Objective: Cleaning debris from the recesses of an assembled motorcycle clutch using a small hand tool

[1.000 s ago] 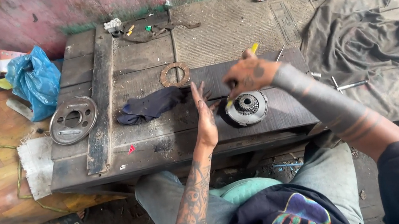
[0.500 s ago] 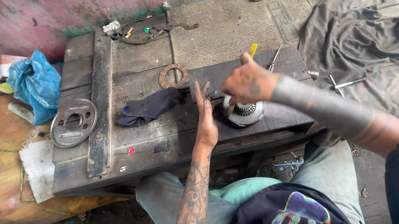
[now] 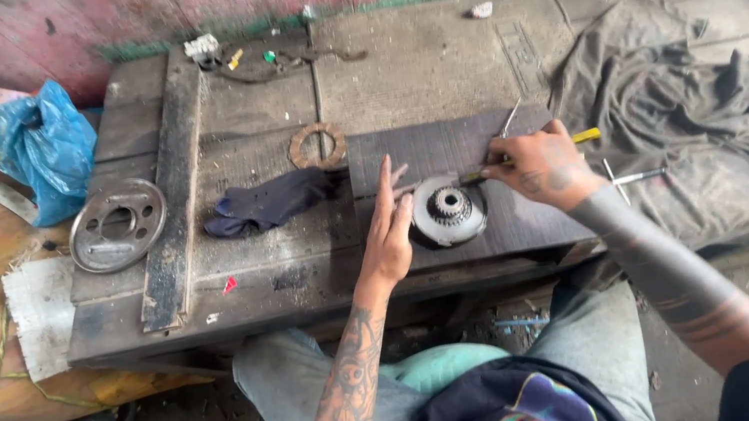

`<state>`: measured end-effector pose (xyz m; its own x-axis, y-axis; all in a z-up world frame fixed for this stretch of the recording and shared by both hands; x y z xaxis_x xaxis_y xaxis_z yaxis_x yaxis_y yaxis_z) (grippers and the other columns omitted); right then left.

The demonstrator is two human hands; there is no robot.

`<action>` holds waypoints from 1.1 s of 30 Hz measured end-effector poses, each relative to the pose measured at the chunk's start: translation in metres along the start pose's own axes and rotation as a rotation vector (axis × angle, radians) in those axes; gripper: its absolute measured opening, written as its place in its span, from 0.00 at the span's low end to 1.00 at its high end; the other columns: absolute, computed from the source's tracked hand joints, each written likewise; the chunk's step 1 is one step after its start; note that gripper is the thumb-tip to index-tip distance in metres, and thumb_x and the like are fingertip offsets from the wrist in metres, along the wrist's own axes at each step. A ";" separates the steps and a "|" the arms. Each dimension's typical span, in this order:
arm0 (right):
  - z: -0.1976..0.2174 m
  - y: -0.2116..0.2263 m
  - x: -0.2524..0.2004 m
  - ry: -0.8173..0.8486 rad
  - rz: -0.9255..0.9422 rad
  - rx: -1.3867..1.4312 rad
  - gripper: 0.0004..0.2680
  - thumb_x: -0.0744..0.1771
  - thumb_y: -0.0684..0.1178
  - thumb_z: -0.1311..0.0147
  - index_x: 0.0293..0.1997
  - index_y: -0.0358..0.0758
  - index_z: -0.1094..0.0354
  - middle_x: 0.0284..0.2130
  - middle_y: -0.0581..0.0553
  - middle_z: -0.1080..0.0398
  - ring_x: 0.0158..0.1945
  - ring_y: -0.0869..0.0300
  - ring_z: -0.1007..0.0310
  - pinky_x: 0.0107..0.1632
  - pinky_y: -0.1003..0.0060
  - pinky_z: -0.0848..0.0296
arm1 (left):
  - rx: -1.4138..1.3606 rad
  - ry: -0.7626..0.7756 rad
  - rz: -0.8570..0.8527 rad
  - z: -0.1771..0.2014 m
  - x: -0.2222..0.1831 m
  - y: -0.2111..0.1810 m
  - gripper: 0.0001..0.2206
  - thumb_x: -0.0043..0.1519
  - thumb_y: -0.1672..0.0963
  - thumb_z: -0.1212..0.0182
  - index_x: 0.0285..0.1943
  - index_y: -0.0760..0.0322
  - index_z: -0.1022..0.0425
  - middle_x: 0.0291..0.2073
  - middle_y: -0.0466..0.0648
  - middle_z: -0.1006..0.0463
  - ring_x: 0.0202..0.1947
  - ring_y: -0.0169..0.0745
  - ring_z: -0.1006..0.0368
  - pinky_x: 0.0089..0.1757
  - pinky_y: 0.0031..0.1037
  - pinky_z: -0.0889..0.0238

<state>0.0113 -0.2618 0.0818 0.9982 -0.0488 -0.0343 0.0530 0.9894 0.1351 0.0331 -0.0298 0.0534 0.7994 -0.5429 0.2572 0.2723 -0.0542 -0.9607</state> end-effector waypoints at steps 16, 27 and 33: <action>-0.014 0.052 0.061 0.174 0.135 -0.052 0.11 0.66 0.69 0.48 0.39 0.63 0.25 0.36 0.56 0.18 0.45 0.56 0.18 0.60 0.51 0.48 | -0.022 0.001 0.035 0.006 0.003 0.004 0.29 0.73 0.48 0.69 0.83 0.58 0.67 0.73 0.64 0.46 0.74 0.68 0.53 0.67 0.55 0.59; -0.011 0.056 0.059 0.038 0.222 -0.179 0.14 0.65 0.70 0.50 0.49 0.65 0.24 0.35 0.53 0.18 0.44 0.57 0.17 0.56 0.58 0.46 | 0.001 0.000 0.009 0.008 0.005 0.001 0.30 0.73 0.48 0.68 0.83 0.59 0.67 0.72 0.65 0.44 0.72 0.69 0.49 0.66 0.56 0.57; -0.011 0.046 0.068 0.153 0.112 -0.073 0.11 0.64 0.69 0.47 0.41 0.65 0.24 0.37 0.54 0.18 0.48 0.54 0.18 0.61 0.53 0.44 | 0.006 0.016 0.031 0.006 0.003 -0.004 0.30 0.73 0.47 0.70 0.83 0.60 0.68 0.74 0.67 0.48 0.74 0.71 0.55 0.67 0.56 0.61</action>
<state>0.0817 -0.2183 0.0749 0.9817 0.0777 -0.1741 -0.0655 0.9950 0.0748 0.0371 -0.0260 0.0589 0.7988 -0.5578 0.2255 0.2508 -0.0319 -0.9675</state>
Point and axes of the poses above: each hand's wrist, its own x-axis towards the middle knuckle, its own z-axis out of the back of the hand, y = z × x, the point moved 6 cm from there along x, towards the middle knuckle
